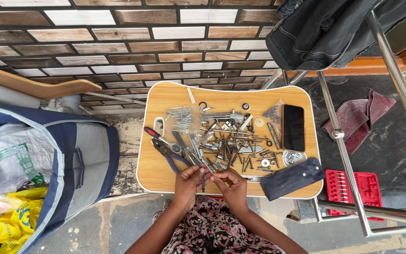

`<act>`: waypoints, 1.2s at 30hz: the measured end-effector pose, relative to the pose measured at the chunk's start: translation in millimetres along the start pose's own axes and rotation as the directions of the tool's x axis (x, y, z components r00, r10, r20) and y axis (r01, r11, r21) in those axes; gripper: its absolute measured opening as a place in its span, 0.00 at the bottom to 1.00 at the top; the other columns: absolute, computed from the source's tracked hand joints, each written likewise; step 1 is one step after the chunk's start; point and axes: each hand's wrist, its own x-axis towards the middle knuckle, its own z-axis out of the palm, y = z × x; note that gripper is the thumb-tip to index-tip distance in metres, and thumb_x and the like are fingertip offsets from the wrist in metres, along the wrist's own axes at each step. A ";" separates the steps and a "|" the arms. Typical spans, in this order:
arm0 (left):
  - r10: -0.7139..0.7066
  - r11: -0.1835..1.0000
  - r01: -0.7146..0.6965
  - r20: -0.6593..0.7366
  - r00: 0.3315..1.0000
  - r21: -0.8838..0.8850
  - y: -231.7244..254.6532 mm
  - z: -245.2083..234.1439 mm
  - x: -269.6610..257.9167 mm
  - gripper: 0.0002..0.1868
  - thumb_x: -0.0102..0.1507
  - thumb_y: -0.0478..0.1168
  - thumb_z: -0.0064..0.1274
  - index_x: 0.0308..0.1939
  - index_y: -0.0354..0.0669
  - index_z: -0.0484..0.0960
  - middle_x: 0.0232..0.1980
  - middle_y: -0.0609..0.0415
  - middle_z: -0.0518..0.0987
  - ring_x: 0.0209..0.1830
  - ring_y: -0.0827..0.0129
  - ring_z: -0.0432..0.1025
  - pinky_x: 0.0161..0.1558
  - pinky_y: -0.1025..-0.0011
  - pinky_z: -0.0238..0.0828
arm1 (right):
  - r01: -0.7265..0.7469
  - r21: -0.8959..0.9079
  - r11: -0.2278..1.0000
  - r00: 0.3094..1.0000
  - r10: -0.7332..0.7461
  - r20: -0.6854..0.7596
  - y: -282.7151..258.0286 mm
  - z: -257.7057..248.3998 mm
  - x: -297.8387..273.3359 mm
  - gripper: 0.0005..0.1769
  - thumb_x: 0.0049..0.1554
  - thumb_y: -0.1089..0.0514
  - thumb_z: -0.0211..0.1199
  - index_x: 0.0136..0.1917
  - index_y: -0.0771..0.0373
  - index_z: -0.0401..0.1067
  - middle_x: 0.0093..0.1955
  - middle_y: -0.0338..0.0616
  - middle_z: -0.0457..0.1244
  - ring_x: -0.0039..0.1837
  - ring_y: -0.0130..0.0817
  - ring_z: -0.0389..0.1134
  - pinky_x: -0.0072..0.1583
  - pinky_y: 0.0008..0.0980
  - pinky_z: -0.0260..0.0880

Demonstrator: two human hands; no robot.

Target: The person sorts through various metal hardware items including screws, hinges, and door handles on a small folding table by hand and using pliers.

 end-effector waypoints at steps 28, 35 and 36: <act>-0.057 0.972 0.034 0.094 0.994 0.232 -0.3 41.4 11.5 0.12 0.64 0.37 0.58 0.49 0.33 0.85 0.42 0.51 0.87 0.37 0.77 0.79 0.37 0.77 0.76 | 0.136 -0.465 0.875 0.989 -0.144 0.017 -47.3 -33.6 -1.8 0.15 0.46 0.61 0.78 0.48 0.59 0.80 0.46 0.38 0.73 0.50 0.34 0.69 0.53 0.34 0.68; 0.053 0.980 -0.065 0.068 0.996 0.189 6.0 28.8 25.8 0.12 0.66 0.38 0.56 0.49 0.32 0.84 0.41 0.48 0.86 0.43 0.67 0.81 0.46 0.68 0.82 | 0.011 -0.466 0.884 0.962 -0.137 -0.237 -28.5 -79.4 16.8 0.06 0.55 0.63 0.71 0.48 0.58 0.82 0.43 0.38 0.72 0.42 0.27 0.66 0.44 0.28 0.67; 0.078 0.977 -0.093 0.081 0.994 0.192 7.9 24.5 27.1 0.13 0.66 0.38 0.55 0.50 0.32 0.84 0.41 0.48 0.85 0.43 0.68 0.81 0.46 0.68 0.82 | 0.056 -0.431 0.901 0.953 -0.178 -0.247 -29.9 -84.9 19.2 0.06 0.56 0.64 0.69 0.49 0.60 0.81 0.43 0.39 0.70 0.46 0.26 0.67 0.44 0.26 0.66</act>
